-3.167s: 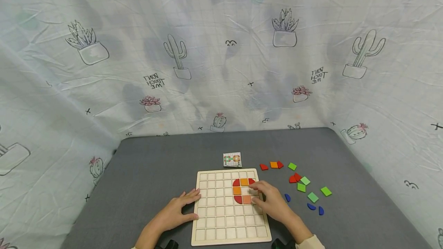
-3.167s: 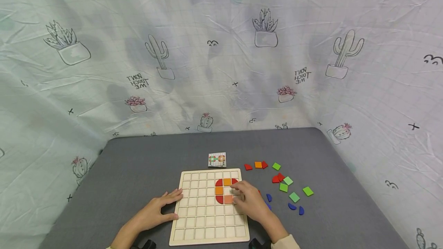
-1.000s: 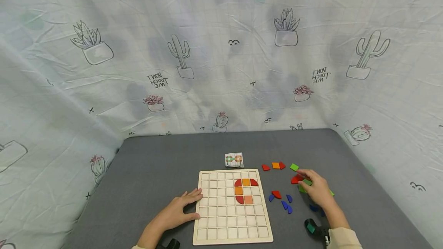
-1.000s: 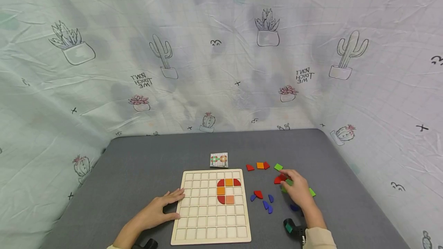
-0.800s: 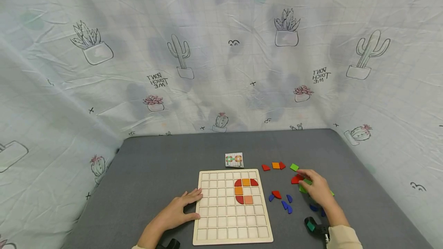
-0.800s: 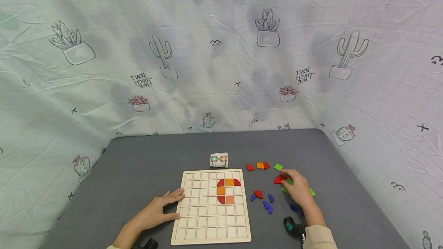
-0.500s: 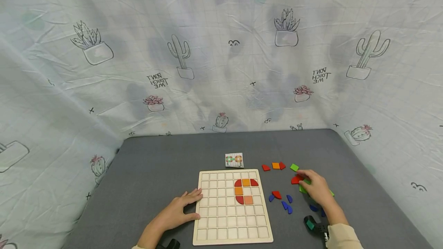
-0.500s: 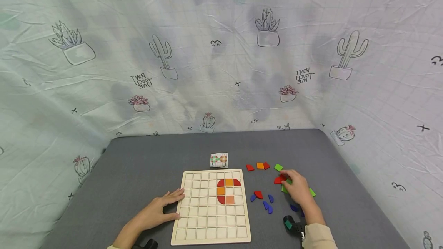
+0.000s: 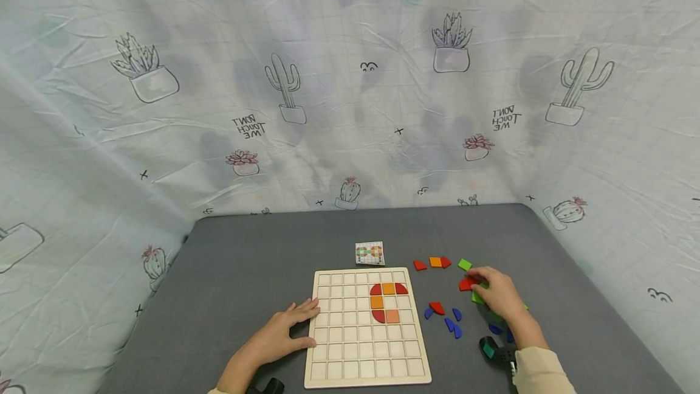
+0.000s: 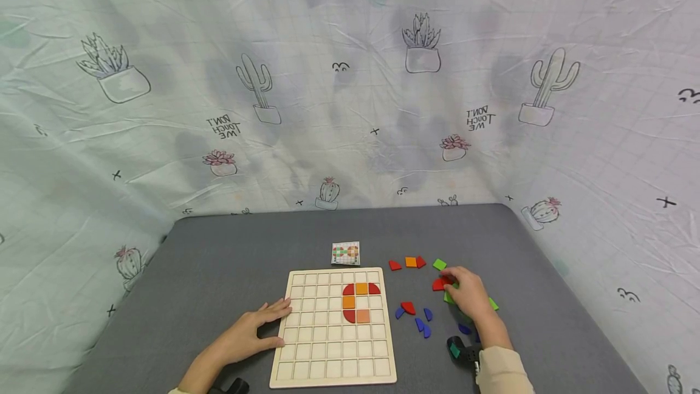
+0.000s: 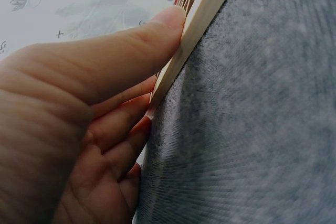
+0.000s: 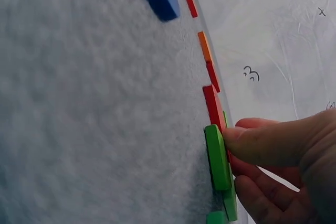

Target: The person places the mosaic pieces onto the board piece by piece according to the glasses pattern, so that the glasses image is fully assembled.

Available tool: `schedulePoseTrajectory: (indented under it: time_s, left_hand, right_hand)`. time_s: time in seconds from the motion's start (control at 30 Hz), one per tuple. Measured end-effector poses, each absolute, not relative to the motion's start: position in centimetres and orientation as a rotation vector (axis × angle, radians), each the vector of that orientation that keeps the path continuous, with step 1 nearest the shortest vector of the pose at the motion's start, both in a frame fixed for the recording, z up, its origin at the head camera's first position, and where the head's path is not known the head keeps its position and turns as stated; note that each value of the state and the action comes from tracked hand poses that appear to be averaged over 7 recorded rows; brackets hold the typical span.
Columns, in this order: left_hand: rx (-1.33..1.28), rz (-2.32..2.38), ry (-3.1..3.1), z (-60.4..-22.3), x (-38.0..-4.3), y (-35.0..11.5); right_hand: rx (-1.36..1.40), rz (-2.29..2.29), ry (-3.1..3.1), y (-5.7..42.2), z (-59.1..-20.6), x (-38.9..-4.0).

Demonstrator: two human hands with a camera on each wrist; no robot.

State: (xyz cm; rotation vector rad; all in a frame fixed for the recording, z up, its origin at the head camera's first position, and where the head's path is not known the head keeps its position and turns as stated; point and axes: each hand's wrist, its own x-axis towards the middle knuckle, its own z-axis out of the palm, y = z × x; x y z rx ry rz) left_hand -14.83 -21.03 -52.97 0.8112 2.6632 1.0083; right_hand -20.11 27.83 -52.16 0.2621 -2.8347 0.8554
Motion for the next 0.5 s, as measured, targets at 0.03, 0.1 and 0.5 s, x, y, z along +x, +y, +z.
schedulePoseTrajectory:
  time_s: [0.03, 0.1, 0.5]
  left_hand:
    - [0.812, 1.009, 2.663, -52.99, -14.83, -21.03]
    - [0.814, 1.005, 2.667, -53.03, -14.85, -21.04]
    - [0.813, 0.997, 2.678, -53.09, -14.81, -20.99]
  right_hand:
    - [0.260, 0.857, -2.843, 27.84, -52.11, -20.14]
    - [0.260, 0.862, -2.858, 27.87, -52.00, -20.21]
    - [0.282, 0.822, -2.872, 27.84, -51.79, -20.47]
